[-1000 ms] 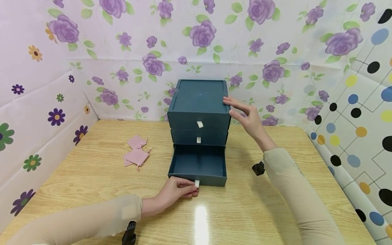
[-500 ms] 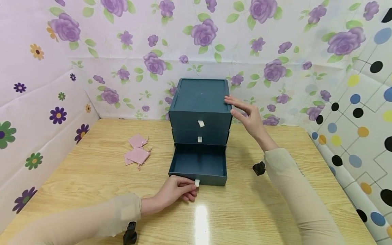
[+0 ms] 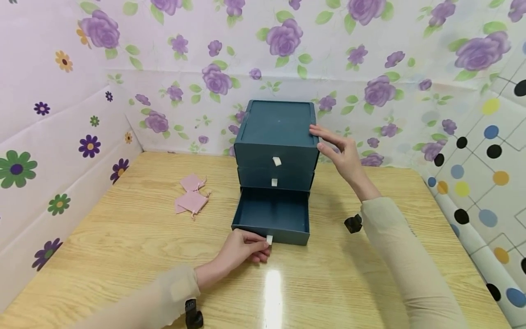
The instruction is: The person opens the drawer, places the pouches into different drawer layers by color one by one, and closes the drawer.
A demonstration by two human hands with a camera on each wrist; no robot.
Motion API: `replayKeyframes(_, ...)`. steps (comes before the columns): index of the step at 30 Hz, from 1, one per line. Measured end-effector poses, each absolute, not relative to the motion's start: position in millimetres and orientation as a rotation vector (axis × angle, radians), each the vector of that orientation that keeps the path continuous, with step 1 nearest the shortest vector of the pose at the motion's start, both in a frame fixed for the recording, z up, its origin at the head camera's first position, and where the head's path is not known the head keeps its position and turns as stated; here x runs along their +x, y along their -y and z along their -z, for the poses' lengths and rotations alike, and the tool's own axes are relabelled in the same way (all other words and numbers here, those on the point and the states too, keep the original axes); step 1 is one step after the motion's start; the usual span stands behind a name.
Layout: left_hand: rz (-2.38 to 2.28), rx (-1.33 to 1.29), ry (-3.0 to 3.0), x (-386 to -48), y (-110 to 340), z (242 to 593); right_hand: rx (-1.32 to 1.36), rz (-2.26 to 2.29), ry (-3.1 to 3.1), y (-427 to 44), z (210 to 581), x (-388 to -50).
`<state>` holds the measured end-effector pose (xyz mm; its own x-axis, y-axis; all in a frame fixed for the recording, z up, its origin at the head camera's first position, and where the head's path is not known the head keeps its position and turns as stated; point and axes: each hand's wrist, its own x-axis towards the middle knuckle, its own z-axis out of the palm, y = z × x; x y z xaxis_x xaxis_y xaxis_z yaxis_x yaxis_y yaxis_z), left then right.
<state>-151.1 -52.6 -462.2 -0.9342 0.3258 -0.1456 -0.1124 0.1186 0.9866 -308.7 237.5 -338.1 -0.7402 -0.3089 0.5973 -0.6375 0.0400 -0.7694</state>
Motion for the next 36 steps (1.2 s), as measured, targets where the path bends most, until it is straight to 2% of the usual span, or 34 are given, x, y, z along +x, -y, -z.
replayKeyframes(21,-2.144,-0.119,-1.904,-139,43,465,0.953,-1.757,2.055,-237,338,-308)
replayKeyframes(36,-2.16,-0.114,-1.883,-146,44,466,0.917,-1.751,2.06,-235,339,-307)
